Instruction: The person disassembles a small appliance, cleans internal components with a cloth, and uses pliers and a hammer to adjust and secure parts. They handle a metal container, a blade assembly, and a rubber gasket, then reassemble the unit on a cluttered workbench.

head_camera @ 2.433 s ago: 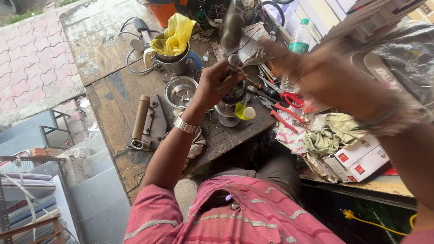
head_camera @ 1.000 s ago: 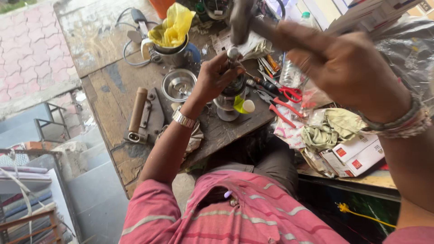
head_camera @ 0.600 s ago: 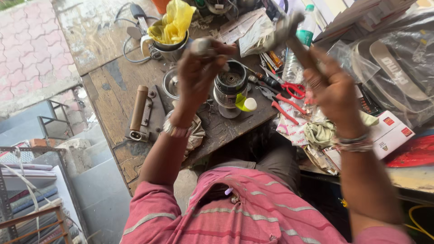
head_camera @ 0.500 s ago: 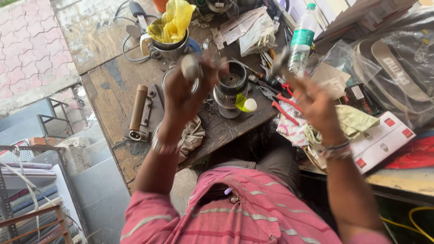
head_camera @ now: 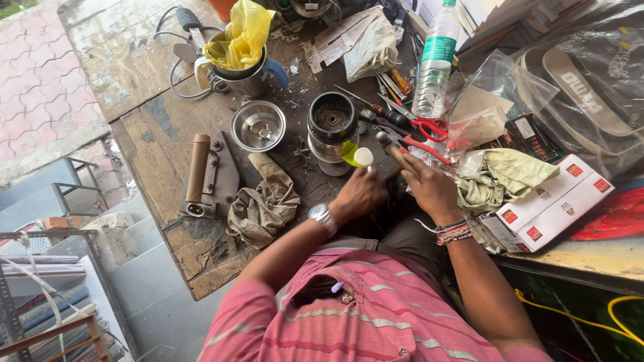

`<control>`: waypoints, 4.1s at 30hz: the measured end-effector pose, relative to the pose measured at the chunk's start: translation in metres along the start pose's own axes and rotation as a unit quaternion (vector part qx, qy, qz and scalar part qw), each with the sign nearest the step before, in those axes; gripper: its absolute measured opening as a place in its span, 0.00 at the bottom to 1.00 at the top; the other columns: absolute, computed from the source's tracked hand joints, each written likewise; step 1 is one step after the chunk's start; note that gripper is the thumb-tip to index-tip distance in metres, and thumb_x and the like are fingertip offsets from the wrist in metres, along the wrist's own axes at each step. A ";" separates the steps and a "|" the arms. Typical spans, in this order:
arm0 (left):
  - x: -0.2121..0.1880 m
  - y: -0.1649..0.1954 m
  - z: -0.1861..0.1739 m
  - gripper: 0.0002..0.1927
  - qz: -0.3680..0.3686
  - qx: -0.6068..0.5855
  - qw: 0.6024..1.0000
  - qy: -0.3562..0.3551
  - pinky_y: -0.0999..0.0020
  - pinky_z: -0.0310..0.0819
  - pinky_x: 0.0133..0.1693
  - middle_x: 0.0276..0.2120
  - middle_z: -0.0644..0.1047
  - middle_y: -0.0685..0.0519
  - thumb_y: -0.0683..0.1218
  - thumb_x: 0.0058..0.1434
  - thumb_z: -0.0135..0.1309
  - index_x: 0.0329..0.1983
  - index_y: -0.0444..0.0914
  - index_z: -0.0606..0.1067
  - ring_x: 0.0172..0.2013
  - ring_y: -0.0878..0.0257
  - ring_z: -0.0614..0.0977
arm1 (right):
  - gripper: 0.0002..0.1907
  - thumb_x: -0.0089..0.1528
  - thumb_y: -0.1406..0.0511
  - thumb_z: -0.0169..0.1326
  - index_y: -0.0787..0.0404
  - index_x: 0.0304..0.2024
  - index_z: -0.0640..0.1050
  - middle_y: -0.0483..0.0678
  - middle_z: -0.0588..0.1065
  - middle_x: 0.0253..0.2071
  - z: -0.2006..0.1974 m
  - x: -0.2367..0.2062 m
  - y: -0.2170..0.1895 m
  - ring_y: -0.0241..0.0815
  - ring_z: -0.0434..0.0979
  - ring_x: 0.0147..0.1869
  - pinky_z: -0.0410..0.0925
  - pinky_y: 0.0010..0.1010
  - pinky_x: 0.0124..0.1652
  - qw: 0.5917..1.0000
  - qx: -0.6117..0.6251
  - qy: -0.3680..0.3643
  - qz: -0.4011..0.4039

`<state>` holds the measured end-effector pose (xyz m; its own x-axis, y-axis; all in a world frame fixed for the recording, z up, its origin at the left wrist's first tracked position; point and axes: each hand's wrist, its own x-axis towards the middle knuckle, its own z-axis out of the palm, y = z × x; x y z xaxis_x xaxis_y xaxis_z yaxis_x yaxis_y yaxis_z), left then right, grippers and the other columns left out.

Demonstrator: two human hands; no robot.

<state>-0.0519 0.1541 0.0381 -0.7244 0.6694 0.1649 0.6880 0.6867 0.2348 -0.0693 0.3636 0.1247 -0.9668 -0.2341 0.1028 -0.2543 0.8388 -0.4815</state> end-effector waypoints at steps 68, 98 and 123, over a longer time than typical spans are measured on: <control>-0.143 -0.072 -0.099 0.18 -0.235 -0.846 0.202 0.434 0.61 0.75 0.59 0.49 0.81 0.51 0.55 0.73 0.43 0.56 0.41 0.74 0.51 0.60 0.81 | 0.12 0.60 0.69 0.62 0.58 0.47 0.82 0.50 0.80 0.49 0.084 0.041 -0.008 0.48 0.82 0.51 0.75 0.35 0.50 0.972 0.207 0.040 -0.104; -0.130 -0.054 -0.060 0.25 -0.331 -0.861 0.122 0.368 0.51 0.80 0.52 0.47 0.81 0.45 0.63 0.74 0.47 0.52 0.38 0.76 0.47 0.52 0.83 | 0.09 0.65 0.71 0.56 0.60 0.47 0.82 0.53 0.79 0.43 0.078 0.153 0.041 0.52 0.80 0.46 0.74 0.41 0.46 0.986 -0.021 0.089 -0.140; -0.137 -0.059 -0.056 0.27 -0.362 -0.869 0.106 0.320 0.51 0.80 0.50 0.45 0.82 0.45 0.65 0.69 0.47 0.48 0.38 0.78 0.45 0.52 0.84 | 0.11 0.72 0.66 0.46 0.60 0.55 0.73 0.58 0.82 0.40 0.084 0.239 -0.010 0.54 0.83 0.47 0.72 0.47 0.45 0.975 -0.186 -0.071 0.102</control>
<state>0.0044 0.0060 0.0558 -0.7968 0.0808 -0.5988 -0.2023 -0.9695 0.1384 -0.2960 0.2582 0.0813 -0.9916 -0.0866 -0.0956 -0.0741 0.9891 -0.1269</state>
